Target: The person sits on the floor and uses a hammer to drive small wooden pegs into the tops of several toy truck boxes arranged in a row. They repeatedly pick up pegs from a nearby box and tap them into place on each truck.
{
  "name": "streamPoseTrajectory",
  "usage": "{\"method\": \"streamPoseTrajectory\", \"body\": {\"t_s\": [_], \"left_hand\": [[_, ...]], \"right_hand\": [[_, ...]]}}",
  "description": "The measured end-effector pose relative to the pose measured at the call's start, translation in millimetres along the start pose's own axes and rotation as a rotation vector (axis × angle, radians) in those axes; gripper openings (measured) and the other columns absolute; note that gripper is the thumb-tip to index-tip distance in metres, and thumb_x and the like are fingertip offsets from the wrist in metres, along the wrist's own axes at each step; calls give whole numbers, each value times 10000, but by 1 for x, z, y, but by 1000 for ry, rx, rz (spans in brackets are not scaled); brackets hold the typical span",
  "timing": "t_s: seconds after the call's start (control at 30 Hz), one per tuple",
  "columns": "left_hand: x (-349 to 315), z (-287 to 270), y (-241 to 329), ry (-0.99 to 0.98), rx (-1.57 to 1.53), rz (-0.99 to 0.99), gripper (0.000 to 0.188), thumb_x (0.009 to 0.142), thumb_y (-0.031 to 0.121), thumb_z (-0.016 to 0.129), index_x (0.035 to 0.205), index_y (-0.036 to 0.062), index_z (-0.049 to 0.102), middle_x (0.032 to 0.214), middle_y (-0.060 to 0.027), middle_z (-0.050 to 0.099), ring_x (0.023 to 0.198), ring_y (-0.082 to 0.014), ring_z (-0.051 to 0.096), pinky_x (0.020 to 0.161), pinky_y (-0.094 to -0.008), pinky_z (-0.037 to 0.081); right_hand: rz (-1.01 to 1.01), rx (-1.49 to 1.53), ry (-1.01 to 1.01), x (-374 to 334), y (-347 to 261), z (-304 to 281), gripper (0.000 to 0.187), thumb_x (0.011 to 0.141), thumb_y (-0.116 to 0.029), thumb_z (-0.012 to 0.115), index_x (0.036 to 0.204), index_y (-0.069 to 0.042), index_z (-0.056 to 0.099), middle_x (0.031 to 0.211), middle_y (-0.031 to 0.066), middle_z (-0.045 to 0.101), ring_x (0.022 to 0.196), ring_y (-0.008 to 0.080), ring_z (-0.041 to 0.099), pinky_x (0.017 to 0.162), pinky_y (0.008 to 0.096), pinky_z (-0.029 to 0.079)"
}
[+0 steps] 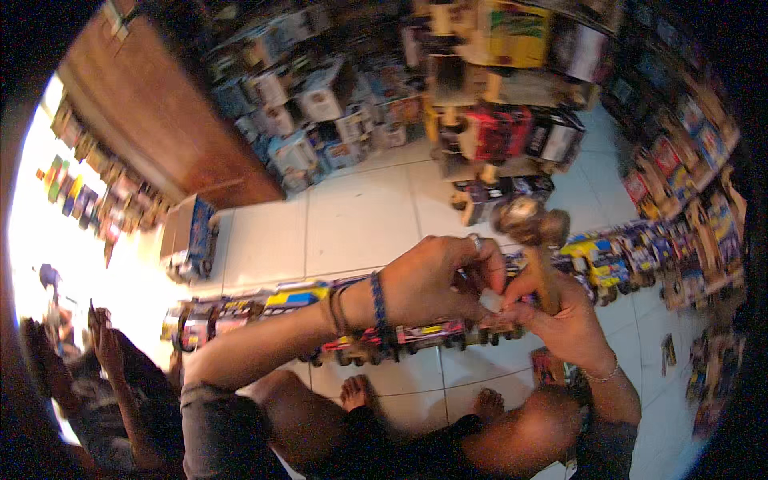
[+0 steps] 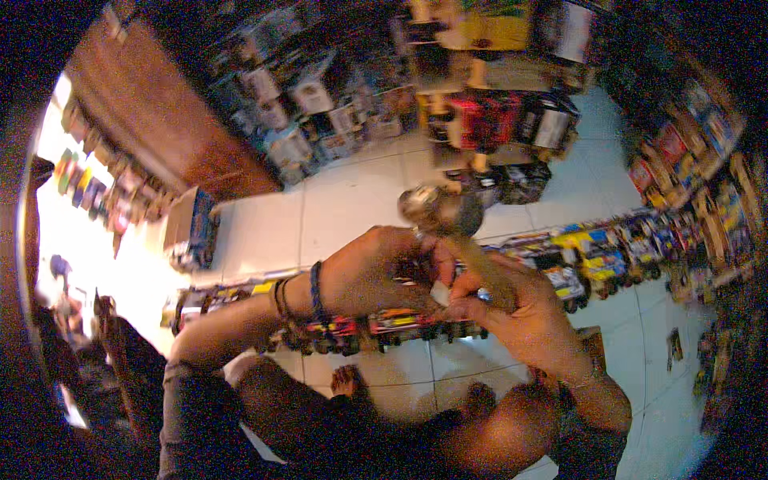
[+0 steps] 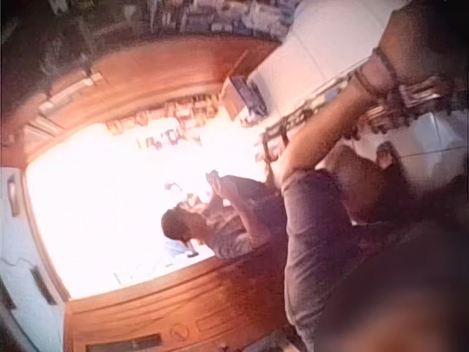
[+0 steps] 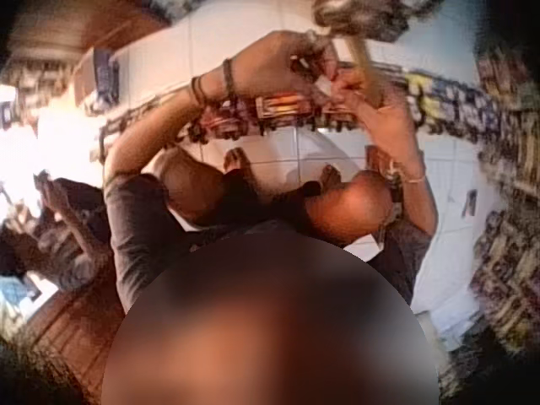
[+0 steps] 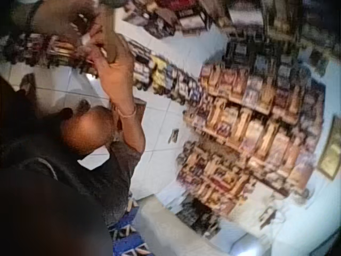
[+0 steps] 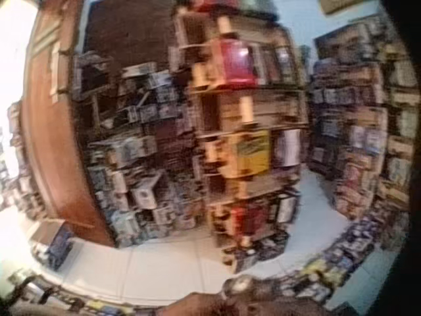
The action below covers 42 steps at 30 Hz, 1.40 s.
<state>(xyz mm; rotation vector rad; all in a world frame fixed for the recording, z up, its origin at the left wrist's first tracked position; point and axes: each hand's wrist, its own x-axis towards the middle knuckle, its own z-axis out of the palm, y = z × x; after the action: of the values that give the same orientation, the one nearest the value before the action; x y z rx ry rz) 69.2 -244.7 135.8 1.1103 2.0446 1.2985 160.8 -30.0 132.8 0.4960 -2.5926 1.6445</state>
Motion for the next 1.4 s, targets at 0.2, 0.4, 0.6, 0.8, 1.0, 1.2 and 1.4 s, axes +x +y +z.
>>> {"method": "streamPoseTrajectory", "body": {"t_s": [0.2,0.4,0.6,0.8,1.0,1.2,1.4], "left_hand": [[-72,-68,-35,193,-231,35,319,745,40,826,911,77,556,869,15,620,814,-93,607,728,-249,505],[-122,-100,-64,301,-275,109,359,756,39,834,994,73,568,930,6,623,910,-106,631,807,-260,522],[-140,-105,-95,114,-479,-53,320,879,111,744,1138,32,572,1055,-61,648,928,-139,655,844,-289,554],[-144,-74,-122,112,-1071,-331,290,1009,169,569,1230,-16,541,1133,-133,650,1010,-229,680,908,-337,583],[-134,-60,-135,124,-1067,-379,280,970,140,625,1199,-12,570,1135,-111,650,1019,-179,670,904,-286,581],[-112,-67,-132,42,-995,-426,238,923,74,677,1114,-10,562,1116,-100,633,1014,-179,667,913,-276,580],[-83,-67,-120,-91,-834,-290,367,917,107,697,1249,-10,594,1075,-61,649,981,-148,671,910,-246,556]], "right_hand": [[408,324,-79,76,-45,74,145,983,-217,630,1023,-94,565,846,0,596,505,10,431,404,176,329],[425,339,-198,118,-63,117,124,1018,-216,568,1054,-102,534,875,-11,558,494,8,365,394,164,287],[450,123,-297,119,-56,127,196,972,-257,643,1016,-66,628,830,-8,643,583,37,506,529,220,442],[152,-73,-477,118,-27,143,212,929,-236,681,979,-30,674,867,62,689,824,151,634,764,332,500],[22,-118,-440,114,-10,147,228,918,-240,676,987,-23,685,901,120,690,870,256,679,792,378,514],[282,43,-275,92,-6,133,233,965,-238,644,1077,-36,676,980,89,708,905,158,671,803,320,518],[330,31,175,45,-7,142,214,997,-247,611,1062,-43,611,788,-11,594,679,59,550,608,235,464]]}}
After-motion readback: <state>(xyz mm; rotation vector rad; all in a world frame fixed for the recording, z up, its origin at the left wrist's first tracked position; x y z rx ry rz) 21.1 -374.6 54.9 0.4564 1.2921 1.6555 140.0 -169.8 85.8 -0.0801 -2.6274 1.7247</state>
